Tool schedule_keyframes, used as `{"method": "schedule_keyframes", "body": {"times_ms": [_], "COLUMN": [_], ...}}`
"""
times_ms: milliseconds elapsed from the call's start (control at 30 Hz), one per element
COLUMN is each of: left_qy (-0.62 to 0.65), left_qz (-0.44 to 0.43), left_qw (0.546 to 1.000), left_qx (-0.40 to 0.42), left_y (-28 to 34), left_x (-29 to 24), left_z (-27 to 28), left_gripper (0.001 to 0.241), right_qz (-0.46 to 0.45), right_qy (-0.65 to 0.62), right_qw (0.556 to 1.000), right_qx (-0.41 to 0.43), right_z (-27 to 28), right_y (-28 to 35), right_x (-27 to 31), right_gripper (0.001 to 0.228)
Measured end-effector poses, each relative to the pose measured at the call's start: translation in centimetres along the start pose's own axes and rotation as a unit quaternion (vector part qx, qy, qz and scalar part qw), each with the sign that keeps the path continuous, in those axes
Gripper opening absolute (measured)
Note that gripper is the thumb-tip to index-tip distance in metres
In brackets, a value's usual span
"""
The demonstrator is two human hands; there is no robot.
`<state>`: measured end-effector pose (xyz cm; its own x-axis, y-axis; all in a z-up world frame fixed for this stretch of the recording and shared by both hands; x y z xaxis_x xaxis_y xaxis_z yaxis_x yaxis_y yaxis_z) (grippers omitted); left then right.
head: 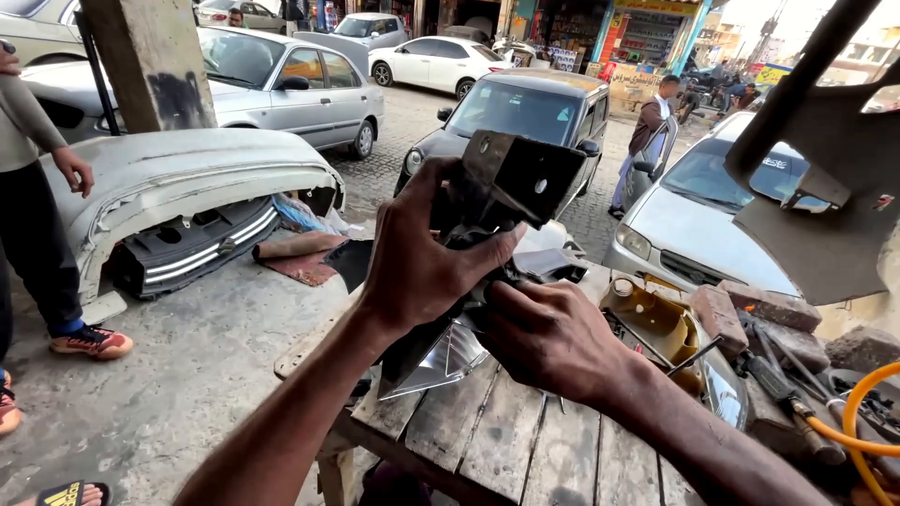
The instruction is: The person disassembles a car headlight assembly on a wooden workbench, removes the bulb housing, and uses a screwdriver to adjust internal components. They then reassemble the headlight by snapping the cover back into place.
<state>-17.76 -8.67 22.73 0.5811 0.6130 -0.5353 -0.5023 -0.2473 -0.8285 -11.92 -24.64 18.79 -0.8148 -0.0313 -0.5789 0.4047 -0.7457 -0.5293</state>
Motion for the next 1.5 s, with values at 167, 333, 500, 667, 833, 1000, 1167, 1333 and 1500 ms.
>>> {"method": "schedule_keyframes", "body": {"times_ms": [167,333,500,667,833,1000,1167,1333,1500], "left_qy": [0.007,0.003,0.018,0.052,0.059,0.066,0.051,0.026,0.048], "left_qz": [-0.012,-0.074,-0.080,-0.090,-0.078,-0.066,-0.087,-0.126,-0.094], "left_qw": [1.000,0.997,0.997,0.995,0.995,0.995,0.994,0.991,0.993], "left_qx": [0.000,0.014,0.008,0.006,0.011,0.021,0.029,0.032,0.049], "left_y": [0.2,-0.4,-0.5,-0.3,-0.3,-0.3,-0.1,0.1,0.7], "left_x": [0.1,0.9,1.4,1.0,0.6,0.3,0.4,0.6,0.3], "left_z": [0.0,-0.4,0.0,0.3,0.0,-0.5,-0.7,-0.6,-0.2], "left_gripper": [0.043,0.043,0.039,0.035,0.036,0.036,0.037,0.041,0.043], "right_qz": [0.009,-0.019,-0.131,-0.164,-0.228,-0.263,-0.181,-0.134,-0.118], "right_qy": [-0.018,0.047,0.026,-0.090,-0.254,-0.285,-0.211,-0.140,-0.130], "right_qw": [1.000,0.999,0.985,0.972,0.928,0.921,0.956,0.973,0.975], "right_qx": [0.008,-0.008,-0.106,-0.142,-0.149,-0.043,-0.088,-0.126,-0.132], "right_z": [0.0,-0.2,0.1,-0.3,0.5,1.7,0.5,-0.1,-0.1], "right_y": [0.2,0.5,1.0,0.1,-0.6,-2.8,-1.9,-1.1,-0.9], "right_x": [0.0,0.6,2.0,3.1,2.9,1.9,1.8,2.5,3.2], "right_gripper": [0.007,0.009,0.024,0.023,0.025,0.022,0.008,0.009,0.011]}}
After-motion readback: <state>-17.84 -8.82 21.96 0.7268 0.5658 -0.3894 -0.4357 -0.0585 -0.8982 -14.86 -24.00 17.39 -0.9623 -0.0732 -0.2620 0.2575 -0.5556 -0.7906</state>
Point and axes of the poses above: each hand's wrist, its own y-axis away from the middle knuckle, its own z-axis out of the back of the hand, x = y × z, the point moved 2 cm from there along -y, towards the middle knuckle, and after that the axes turned 4 degrees about z, right-handed, at the moved point
